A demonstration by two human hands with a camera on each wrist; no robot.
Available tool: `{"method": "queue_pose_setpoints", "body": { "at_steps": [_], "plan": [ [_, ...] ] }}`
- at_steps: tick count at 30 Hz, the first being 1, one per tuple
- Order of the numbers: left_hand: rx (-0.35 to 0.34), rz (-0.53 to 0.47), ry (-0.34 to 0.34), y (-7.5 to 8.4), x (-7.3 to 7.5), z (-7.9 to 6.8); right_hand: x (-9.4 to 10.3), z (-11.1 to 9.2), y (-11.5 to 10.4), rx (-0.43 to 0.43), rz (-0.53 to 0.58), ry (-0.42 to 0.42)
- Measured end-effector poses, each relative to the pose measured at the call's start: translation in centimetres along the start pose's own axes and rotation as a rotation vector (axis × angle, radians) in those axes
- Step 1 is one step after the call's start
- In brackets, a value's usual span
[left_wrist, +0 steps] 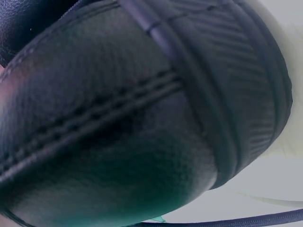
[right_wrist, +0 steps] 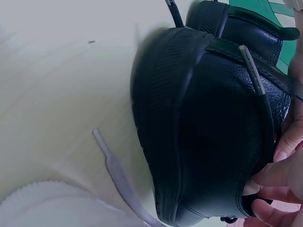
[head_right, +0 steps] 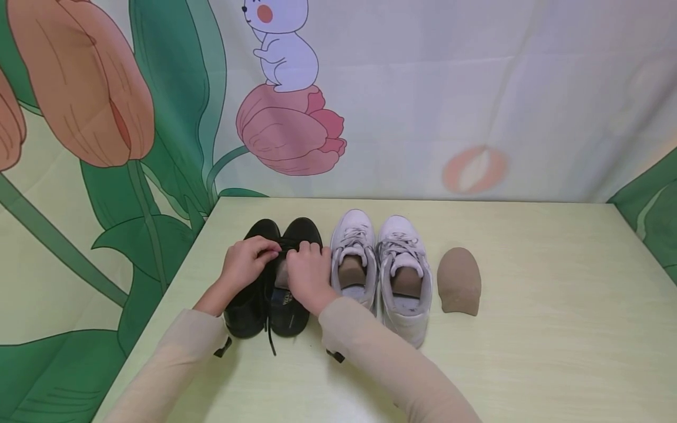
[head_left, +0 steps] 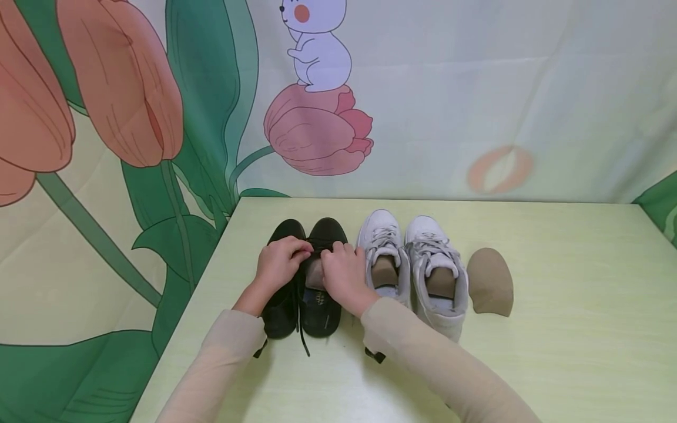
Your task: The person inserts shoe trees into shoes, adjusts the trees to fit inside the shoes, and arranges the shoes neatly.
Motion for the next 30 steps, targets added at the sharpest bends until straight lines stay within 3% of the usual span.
{"method": "queue_pose_setpoints", "body": {
  "at_steps": [20, 30],
  "plan": [
    [-0.004, 0.0, 0.004, 0.0, 0.1, -0.2, 0.3, 0.4, 1.1, -0.114, 0.124, 0.124],
    [-0.016, 0.007, 0.008, 0.0, 0.0, -0.2, -0.6, 0.3, 1.4, -0.098, 0.245, 0.051]
  ]
}}
Point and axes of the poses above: each hand's wrist, its own z-axis towards the middle knuckle, its own x-axis out of the back of the hand, y = z × x, the point moved 9 cm from there along z, towards the middle knuckle, and after that the axes turned 6 degrees about -y, right-handed, at the moved point
